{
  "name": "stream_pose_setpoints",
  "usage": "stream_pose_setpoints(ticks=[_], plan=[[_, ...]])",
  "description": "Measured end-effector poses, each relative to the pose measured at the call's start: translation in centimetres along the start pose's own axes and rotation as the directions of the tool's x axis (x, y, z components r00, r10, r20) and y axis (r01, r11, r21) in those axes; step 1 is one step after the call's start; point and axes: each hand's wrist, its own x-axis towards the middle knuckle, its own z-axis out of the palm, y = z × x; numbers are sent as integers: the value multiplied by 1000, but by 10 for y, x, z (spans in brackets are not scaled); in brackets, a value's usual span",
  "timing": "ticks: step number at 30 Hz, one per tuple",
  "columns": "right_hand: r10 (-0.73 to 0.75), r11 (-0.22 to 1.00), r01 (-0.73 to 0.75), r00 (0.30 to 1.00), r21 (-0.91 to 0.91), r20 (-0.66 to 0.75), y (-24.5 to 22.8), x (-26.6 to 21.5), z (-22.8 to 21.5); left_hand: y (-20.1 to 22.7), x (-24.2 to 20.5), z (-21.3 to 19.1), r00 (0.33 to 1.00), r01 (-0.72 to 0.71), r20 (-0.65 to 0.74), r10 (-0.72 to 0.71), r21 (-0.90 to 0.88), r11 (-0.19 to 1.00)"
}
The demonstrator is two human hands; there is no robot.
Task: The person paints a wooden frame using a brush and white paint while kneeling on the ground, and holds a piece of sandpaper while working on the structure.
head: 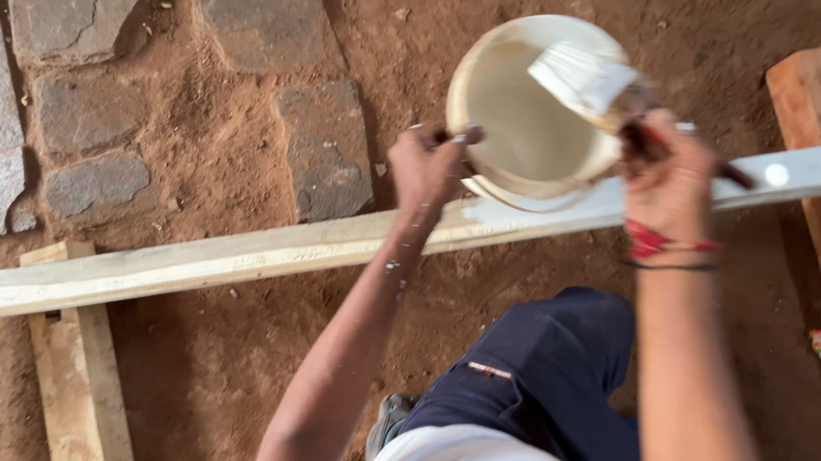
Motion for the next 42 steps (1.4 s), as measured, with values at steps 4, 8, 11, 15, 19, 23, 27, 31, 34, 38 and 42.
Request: stream_pose_setpoints(ticks=[4,8,11,15,19,23,27,31,34,38,42], plan=[[202,956,-206,979,207,40,54,49,16,-36,39,-10,989,-49,-145,39,-62,997],[319,878,-325,945,351,77,89,70,32,-75,74,-9,971,85,-211,-110,-124,989],[387,817,-360,922,452,34,108,73,45,-104,103,-11,952,124,-257,-165,-167,978],[439,770,-411,896,487,63,128,89,53,-143,138,-16,930,150,-289,-228,-268,952],[469,750,-454,878,481,97,151,101,55,-176,159,-30,947,148,-249,-205,-227,962],[491,718,-488,860,496,137,163,101,50,-189,169,-46,957,156,-216,-195,-182,971],[497,729,-473,863,494,93,171,96,56,-165,144,-73,984,180,-72,-165,360,915],[479,753,-425,878,502,24,176,93,63,-155,59,-143,995,85,-97,-24,704,705],[477,755,-408,879,513,-2,184,101,64,-163,21,-173,994,88,-109,-11,731,676],[450,768,-358,891,530,-50,199,103,58,-173,16,-173,974,-125,9,227,856,501],[411,768,-319,911,555,-45,207,113,64,-169,25,-175,961,-150,20,275,875,460]])
